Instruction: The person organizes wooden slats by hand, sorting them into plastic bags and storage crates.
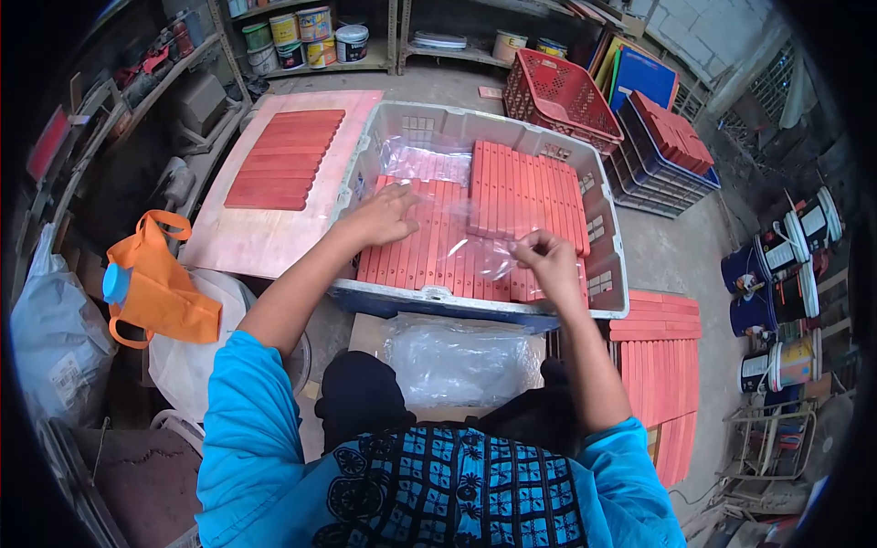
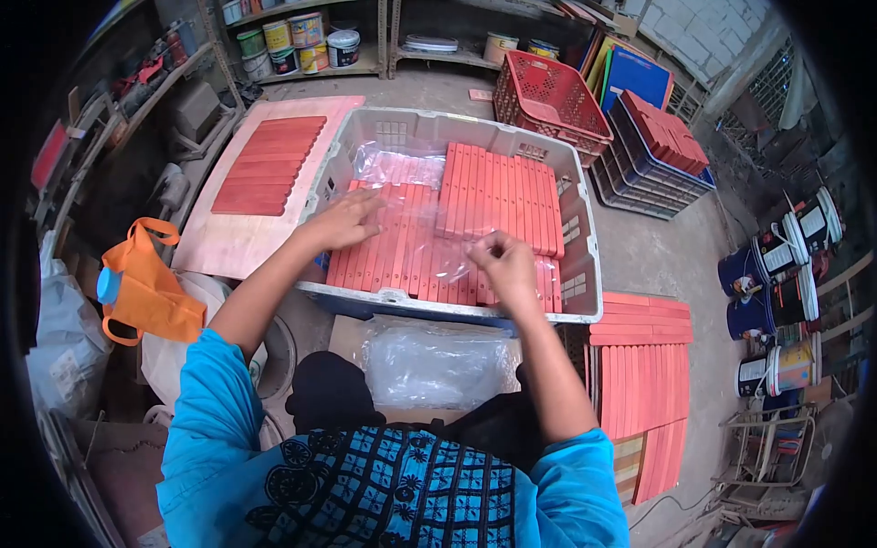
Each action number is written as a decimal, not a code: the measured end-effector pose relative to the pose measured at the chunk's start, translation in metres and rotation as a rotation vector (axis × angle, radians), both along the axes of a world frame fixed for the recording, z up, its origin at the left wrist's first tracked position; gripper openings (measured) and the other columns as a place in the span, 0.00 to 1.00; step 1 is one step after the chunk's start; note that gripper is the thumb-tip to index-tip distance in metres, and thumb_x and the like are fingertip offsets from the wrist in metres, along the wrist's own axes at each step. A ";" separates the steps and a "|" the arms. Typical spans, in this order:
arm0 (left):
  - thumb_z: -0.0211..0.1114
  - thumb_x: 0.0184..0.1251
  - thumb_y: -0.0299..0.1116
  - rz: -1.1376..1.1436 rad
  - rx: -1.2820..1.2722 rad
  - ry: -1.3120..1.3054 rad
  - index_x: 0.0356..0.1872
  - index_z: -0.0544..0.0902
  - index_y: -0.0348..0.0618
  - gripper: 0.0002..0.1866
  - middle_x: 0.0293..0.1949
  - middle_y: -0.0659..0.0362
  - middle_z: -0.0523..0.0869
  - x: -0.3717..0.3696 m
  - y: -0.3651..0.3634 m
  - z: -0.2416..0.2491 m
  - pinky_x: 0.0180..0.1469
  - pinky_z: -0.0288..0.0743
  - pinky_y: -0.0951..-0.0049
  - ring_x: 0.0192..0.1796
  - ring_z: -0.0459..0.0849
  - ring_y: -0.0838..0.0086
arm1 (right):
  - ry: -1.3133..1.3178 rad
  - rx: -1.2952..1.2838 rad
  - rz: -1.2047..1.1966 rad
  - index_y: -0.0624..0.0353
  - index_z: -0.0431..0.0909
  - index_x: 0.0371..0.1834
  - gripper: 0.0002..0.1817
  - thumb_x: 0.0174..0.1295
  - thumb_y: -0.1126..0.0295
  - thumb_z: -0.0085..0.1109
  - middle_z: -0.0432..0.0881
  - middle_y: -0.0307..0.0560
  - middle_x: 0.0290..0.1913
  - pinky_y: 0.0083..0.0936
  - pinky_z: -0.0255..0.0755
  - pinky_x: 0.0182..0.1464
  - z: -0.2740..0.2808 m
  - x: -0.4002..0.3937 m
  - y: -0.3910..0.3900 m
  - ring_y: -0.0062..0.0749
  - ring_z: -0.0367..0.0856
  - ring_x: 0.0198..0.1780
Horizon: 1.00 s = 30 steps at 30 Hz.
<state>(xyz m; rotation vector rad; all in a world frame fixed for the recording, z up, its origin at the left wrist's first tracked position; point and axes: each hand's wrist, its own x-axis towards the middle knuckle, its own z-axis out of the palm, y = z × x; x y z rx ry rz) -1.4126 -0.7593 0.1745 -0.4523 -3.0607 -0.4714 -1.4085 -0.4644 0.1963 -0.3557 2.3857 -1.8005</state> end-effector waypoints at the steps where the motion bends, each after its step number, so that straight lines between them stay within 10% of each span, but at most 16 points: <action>1: 0.56 0.56 0.43 -0.008 0.013 -0.021 0.57 0.70 0.42 0.27 0.61 0.44 0.65 0.004 0.003 0.004 0.65 0.53 0.59 0.65 0.60 0.54 | -0.093 -0.046 0.022 0.64 0.76 0.28 0.03 0.51 0.78 0.61 0.76 0.37 0.24 0.14 0.70 0.30 0.005 -0.006 0.011 0.17 0.74 0.25; 5: 0.55 0.57 0.45 -0.089 0.041 0.001 0.54 0.73 0.40 0.26 0.57 0.45 0.71 0.001 0.008 -0.004 0.62 0.60 0.61 0.62 0.67 0.56 | -0.358 -0.015 0.150 0.64 0.74 0.33 0.09 0.49 0.85 0.57 0.76 0.40 0.31 0.17 0.75 0.32 0.003 -0.030 0.062 0.22 0.77 0.29; 11: 0.53 0.57 0.44 -0.012 0.014 -0.698 0.51 0.75 0.39 0.24 0.42 0.45 0.81 0.029 0.032 0.043 0.50 0.71 0.62 0.46 0.80 0.55 | -0.490 0.077 0.264 0.63 0.73 0.41 0.15 0.48 0.87 0.53 0.75 0.41 0.37 0.19 0.76 0.35 -0.013 -0.036 0.081 0.24 0.77 0.34; 14: 0.52 0.57 0.44 -0.073 -0.139 -0.721 0.52 0.75 0.40 0.24 0.41 0.45 0.81 0.030 0.028 0.034 0.49 0.72 0.62 0.43 0.81 0.55 | -0.528 0.102 0.343 0.62 0.71 0.46 0.20 0.48 0.87 0.51 0.74 0.41 0.38 0.20 0.77 0.37 -0.011 -0.034 0.070 0.24 0.76 0.36; 20: 0.54 0.57 0.43 -0.227 0.030 0.095 0.55 0.73 0.42 0.25 0.48 0.48 0.78 0.020 0.024 -0.016 0.57 0.67 0.64 0.53 0.76 0.59 | -0.573 0.104 0.447 0.63 0.68 0.51 0.22 0.50 0.87 0.50 0.76 0.43 0.37 0.19 0.77 0.36 -0.029 -0.047 0.057 0.25 0.78 0.34; 23: 0.55 0.57 0.43 -0.145 -0.028 -0.474 0.56 0.71 0.43 0.26 0.55 0.48 0.74 0.020 0.034 0.009 0.61 0.62 0.66 0.59 0.70 0.58 | -0.726 -0.085 0.309 0.65 0.67 0.52 0.22 0.51 0.86 0.48 0.77 0.46 0.38 0.18 0.79 0.36 -0.014 -0.043 0.048 0.25 0.79 0.33; 30: 0.49 0.63 0.42 -0.117 0.255 -0.293 0.59 0.67 0.38 0.26 0.60 0.47 0.68 0.012 0.020 0.042 0.64 0.57 0.67 0.63 0.65 0.58 | -0.807 -0.583 0.252 0.72 0.64 0.53 0.20 0.55 0.85 0.43 0.77 0.46 0.35 0.18 0.80 0.36 0.019 -0.034 0.038 0.22 0.77 0.29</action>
